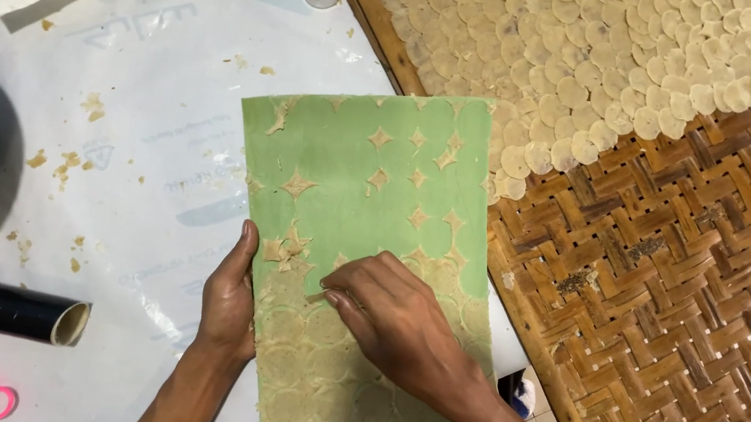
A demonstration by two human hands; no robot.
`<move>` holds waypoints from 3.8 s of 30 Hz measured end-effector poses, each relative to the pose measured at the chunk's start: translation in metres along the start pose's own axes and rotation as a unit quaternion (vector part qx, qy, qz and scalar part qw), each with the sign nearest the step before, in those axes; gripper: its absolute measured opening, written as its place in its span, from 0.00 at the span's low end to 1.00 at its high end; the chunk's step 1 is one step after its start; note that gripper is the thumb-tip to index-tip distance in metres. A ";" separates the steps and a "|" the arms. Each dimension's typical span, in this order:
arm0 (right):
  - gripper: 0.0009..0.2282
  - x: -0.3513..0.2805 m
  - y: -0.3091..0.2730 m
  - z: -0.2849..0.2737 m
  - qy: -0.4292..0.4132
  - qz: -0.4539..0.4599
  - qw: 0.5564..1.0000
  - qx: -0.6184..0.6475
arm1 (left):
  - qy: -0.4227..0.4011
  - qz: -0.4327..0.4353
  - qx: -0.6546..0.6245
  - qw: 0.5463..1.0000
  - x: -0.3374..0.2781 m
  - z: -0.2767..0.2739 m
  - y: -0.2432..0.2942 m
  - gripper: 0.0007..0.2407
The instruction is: Peeling small circular pieces of cracker dough from a green sheet and arranging them on a woven drying tray.
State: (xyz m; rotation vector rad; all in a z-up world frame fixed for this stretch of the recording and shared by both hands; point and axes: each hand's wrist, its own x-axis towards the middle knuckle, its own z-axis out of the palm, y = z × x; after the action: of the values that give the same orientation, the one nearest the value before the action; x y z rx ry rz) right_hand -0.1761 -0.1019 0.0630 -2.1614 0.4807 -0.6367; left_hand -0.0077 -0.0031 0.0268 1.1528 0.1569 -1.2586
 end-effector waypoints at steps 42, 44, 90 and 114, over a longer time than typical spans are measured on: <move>0.06 -0.034 0.132 -0.042 0.261 0.235 0.917 -0.191 | 0.052 0.044 -0.051 0.996 0.016 -0.016 -0.014 0.22; 0.07 -0.033 0.123 -0.042 0.259 0.230 0.919 -0.189 | 0.055 0.042 -0.058 0.996 0.014 -0.011 -0.014 0.22; 0.03 -0.008 0.004 -0.022 0.009 0.034 0.998 -0.051 | -0.034 0.003 -0.056 0.998 0.007 -0.010 -0.005 0.22; 0.06 -0.031 0.124 -0.060 0.266 0.276 0.913 -0.138 | -0.017 0.016 -0.037 0.999 0.010 -0.015 -0.009 0.22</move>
State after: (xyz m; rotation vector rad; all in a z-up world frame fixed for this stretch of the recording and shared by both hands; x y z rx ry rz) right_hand -0.2508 -0.1955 -0.0120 -1.9367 1.4903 -0.8623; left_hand -0.0045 0.0026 0.0079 1.0655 0.1585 -1.2328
